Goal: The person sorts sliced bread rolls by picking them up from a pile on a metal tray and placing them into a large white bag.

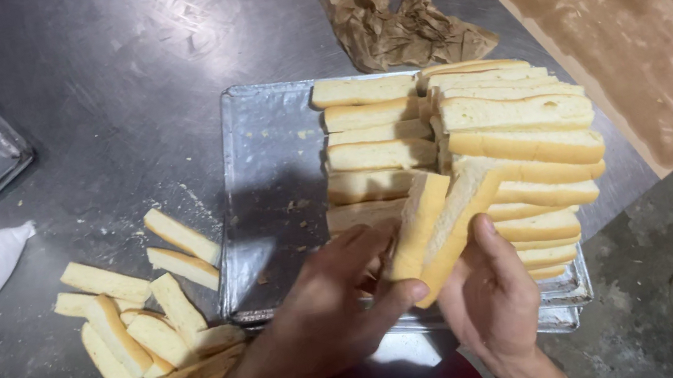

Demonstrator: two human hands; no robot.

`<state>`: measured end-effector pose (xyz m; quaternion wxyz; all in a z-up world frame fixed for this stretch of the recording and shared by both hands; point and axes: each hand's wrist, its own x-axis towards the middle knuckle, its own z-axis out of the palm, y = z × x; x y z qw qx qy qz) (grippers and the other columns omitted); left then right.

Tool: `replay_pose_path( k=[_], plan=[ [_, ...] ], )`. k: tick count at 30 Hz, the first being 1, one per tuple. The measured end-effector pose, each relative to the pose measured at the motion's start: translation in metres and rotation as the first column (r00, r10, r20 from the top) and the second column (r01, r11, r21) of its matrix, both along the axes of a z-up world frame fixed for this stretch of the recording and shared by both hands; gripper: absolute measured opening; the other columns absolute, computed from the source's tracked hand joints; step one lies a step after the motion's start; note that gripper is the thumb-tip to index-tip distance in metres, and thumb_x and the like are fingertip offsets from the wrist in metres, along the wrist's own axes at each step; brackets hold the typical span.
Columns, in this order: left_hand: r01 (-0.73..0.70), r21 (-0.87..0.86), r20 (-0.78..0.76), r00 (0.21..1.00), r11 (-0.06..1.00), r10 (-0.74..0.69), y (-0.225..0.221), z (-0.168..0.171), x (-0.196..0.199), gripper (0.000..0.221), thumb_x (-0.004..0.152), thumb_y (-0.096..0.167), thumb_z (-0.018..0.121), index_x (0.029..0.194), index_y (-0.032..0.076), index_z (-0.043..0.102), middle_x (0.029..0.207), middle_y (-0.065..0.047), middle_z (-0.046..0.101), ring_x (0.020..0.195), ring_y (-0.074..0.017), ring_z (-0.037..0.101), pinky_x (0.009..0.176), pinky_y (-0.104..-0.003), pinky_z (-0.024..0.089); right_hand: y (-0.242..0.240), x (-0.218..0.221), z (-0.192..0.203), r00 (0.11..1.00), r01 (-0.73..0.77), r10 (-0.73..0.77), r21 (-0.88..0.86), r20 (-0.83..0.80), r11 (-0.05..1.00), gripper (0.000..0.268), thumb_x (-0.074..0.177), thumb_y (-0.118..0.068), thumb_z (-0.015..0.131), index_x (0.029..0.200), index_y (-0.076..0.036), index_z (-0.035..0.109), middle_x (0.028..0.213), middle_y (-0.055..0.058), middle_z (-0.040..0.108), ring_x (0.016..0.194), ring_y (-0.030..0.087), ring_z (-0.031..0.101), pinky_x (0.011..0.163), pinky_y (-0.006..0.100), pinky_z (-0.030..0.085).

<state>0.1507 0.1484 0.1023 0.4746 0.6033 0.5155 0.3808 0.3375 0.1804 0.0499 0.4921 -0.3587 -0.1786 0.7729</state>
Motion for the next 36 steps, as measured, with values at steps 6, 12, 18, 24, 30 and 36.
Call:
replay_pose_path(
  k=[6,12,18,24,30,36],
  plan=[
    [-0.119,-0.393,-0.418,0.906,0.912,-0.062,0.047,-0.003,-0.056,0.037,0.104,0.022,0.055,0.14,0.014,0.061,0.091,-0.011,0.077,0.076,-0.0294,0.073,0.065,-0.039,0.062,0.001,-0.004,0.005,0.958,-0.234,0.252,0.136,-0.138,0.963,0.041,0.109,-0.028,0.048,0.138,0.001,0.05,0.112,0.018,0.063,0.102,0.027,0.064,0.085,0.045,0.056],
    [0.166,0.374,-0.513,0.857,0.913,0.054,0.137,-0.064,-0.066,0.04,0.088,-0.001,0.055,0.127,-0.004,0.065,0.113,-0.024,0.071,0.106,-0.0378,0.067,0.096,-0.048,0.051,-0.014,-0.013,-0.005,0.947,-0.319,0.319,-0.009,-0.028,0.948,0.045,0.104,-0.028,0.05,0.136,0.003,0.051,0.109,0.013,0.063,0.101,0.022,0.062,0.091,0.039,0.053],
    [0.256,0.351,-0.643,0.765,0.901,0.033,0.168,-0.11,-0.038,0.039,0.089,-0.004,0.047,0.118,0.003,0.072,0.117,-0.019,0.072,0.112,-0.0337,0.063,0.102,-0.046,0.05,-0.015,-0.008,-0.012,0.95,-0.313,0.313,-0.007,-0.021,0.95,0.045,0.104,-0.025,0.051,0.139,0.004,0.05,0.113,0.015,0.063,0.106,0.023,0.06,0.094,0.04,0.049],
    [-0.025,-0.212,-0.412,0.909,0.977,-0.066,0.099,-0.023,-0.033,0.04,0.107,0.027,0.058,0.142,0.009,0.061,0.102,-0.012,0.076,0.084,-0.0301,0.071,0.08,-0.038,0.059,-0.006,-0.017,-0.009,0.96,-0.152,0.14,-0.03,-0.242,0.988,0.053,0.096,-0.025,0.046,0.142,0.001,0.043,0.126,0.019,0.062,0.118,0.029,0.061,0.106,0.043,0.045],
    [0.013,-0.022,-0.133,0.991,1.0,-0.016,0.023,-0.004,-0.024,0.052,0.09,0.034,0.072,0.13,0.001,0.062,0.115,-0.011,0.068,0.085,-0.0154,0.073,0.068,-0.028,0.064,0.008,-0.031,-0.007,0.984,-0.18,0.179,0.165,0.024,0.97,0.055,0.104,-0.02,0.051,0.152,0.004,0.039,0.14,0.015,0.055,0.126,0.018,0.053,0.109,0.033,0.038],
    [0.03,0.227,-0.492,0.866,0.974,0.087,0.09,-0.022,-0.075,0.03,0.103,0.025,0.063,0.126,0.008,0.071,0.103,-0.016,0.074,0.09,-0.0286,0.07,0.082,-0.042,0.058,0.011,-0.035,-0.014,0.967,-0.246,0.236,0.113,0.097,0.963,0.051,0.1,-0.021,0.059,0.144,-0.001,0.043,0.112,0.015,0.06,0.107,0.024,0.063,0.098,0.041,0.052]
  ],
)
